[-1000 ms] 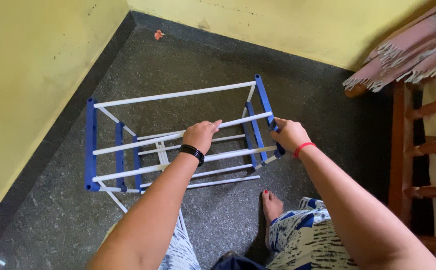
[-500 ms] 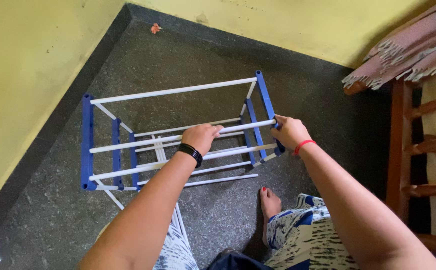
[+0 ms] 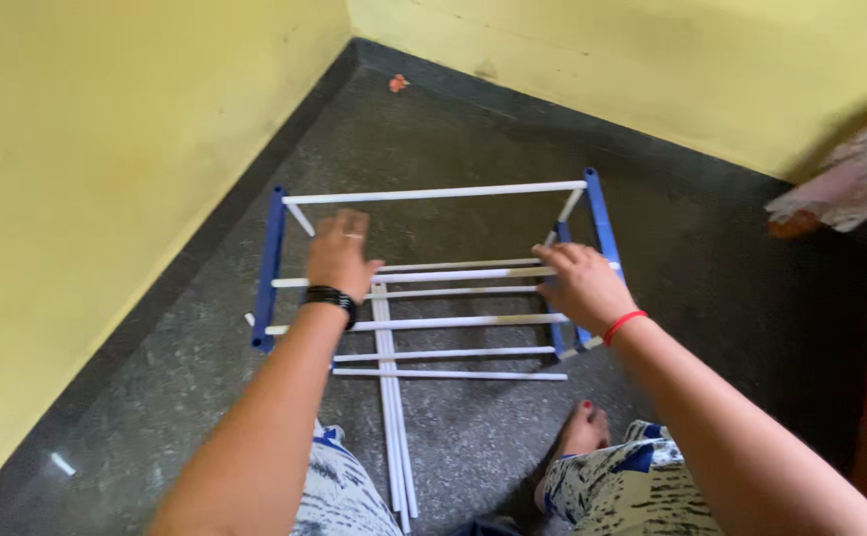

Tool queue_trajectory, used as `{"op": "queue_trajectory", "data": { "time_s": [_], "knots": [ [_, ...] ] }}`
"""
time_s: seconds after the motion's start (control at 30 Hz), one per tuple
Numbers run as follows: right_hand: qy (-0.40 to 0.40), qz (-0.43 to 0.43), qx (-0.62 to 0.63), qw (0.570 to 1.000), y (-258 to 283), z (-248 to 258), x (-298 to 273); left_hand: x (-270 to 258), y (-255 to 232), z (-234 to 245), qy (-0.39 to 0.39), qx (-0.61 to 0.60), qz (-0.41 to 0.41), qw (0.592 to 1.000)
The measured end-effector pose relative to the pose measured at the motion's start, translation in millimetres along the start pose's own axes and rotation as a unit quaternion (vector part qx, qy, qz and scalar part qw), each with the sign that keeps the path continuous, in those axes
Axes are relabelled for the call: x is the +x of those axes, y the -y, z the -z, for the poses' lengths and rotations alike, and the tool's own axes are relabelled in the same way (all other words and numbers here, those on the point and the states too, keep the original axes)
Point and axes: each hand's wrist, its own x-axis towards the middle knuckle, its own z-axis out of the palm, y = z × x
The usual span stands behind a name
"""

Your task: The person assembles a plastic drying rack by inserting white horizontal bars into blue vertical side frames. They repeatedly pick up bars from the floor and slide them into place, gradually building the rack structure.

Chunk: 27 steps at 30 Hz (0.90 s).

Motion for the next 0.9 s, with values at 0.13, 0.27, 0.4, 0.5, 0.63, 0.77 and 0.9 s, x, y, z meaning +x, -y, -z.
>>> {"op": "queue_trajectory", "data": {
  "time_s": [0.13, 0.27, 0.4, 0.5, 0.63, 0.77, 0.9],
  "knots": [
    [0.034, 0.094, -0.011, 0.995, 37.0, -17.2, 26.3, -19.3, 89.1, 3.1, 0.010, -0.075, 0.203, 0.976],
    [0.102, 0.056, 0.020, 0.993, 64.3, -25.8, 50.4, -32.4, 143.6, -27.4, 0.078, -0.111, 0.258, 0.957],
    [0.095, 0.083, 0.039, 0.991, 81.5, -36.4, 59.5, -38.5, 150.8, -33.4, 0.083, -0.092, 0.259, 0.958],
    [0.094, 0.114, 0.050, 0.988, 77.2, -39.7, 68.9, -42.1, 143.9, -21.4, 0.106, -0.102, 0.267, 0.952],
    [0.237, 0.028, 0.049, 0.970, 69.7, -35.8, 79.0, -35.3, 135.3, -20.6, 0.099, -0.092, 0.263, 0.955],
    [0.269, 0.020, 0.098, 0.958, 57.9, -37.9, 82.2, -34.8, 129.6, -26.2, 0.105, -0.092, 0.258, 0.956],
    [0.253, 0.017, 0.085, 0.963, 54.3, -40.3, 79.5, -34.1, 126.5, -29.0, 0.093, -0.085, 0.254, 0.959]
  ]
}}
